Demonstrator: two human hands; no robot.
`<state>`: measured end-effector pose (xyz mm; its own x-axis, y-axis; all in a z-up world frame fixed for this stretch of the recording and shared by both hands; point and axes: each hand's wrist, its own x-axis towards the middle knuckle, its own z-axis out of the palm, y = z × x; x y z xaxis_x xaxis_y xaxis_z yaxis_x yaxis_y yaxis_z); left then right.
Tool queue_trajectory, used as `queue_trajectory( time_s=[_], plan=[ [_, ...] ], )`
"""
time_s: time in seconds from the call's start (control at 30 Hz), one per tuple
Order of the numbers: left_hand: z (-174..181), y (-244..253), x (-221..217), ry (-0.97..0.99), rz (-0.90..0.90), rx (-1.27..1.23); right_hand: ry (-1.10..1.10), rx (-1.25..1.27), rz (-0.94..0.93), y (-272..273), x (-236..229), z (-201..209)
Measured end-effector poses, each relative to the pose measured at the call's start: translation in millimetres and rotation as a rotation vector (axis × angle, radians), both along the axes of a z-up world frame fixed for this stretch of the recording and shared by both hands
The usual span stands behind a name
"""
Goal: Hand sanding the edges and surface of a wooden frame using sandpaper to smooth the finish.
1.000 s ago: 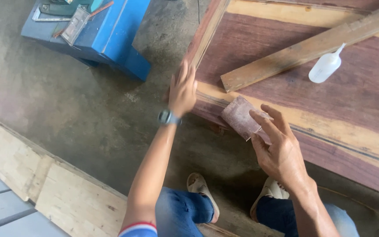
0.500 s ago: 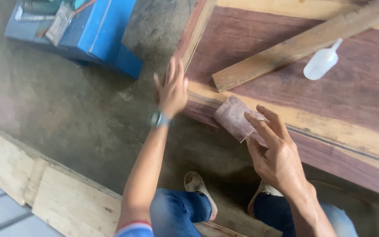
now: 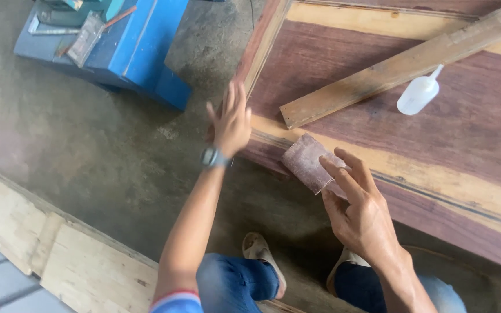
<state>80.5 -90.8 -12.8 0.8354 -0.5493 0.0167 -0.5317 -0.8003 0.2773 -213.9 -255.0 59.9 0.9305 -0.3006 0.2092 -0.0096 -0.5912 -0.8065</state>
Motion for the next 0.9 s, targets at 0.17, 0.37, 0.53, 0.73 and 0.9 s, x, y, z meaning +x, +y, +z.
queue_trajectory(
  time_s=[0.17, 0.37, 0.53, 0.73, 0.9],
  plan=[
    [-13.4, -48.0, 96.0, -0.03, 0.163, 0.136, 0.008, -0.014, -0.011, 1.2, 1.1, -2.6],
    [-34.0, -30.6, 79.5, -0.26, 0.095, 0.09, -0.031, -0.01, 0.004, 1.1, 0.8, 4.3],
    [-17.0, 15.0, -16.7, -0.025, 0.014, -0.016, -0.003, -0.015, 0.015, -0.3, -1.6, 2.6],
    [-12.0, -44.2, 94.7, -0.033, 0.22, 0.068, -0.022, -0.022, 0.006, 1.8, 2.0, 1.5],
    [-38.5, -35.7, 86.6, -0.051, 0.152, 0.034, -0.024, -0.014, -0.004, 2.7, -1.0, 9.0]
  ],
)
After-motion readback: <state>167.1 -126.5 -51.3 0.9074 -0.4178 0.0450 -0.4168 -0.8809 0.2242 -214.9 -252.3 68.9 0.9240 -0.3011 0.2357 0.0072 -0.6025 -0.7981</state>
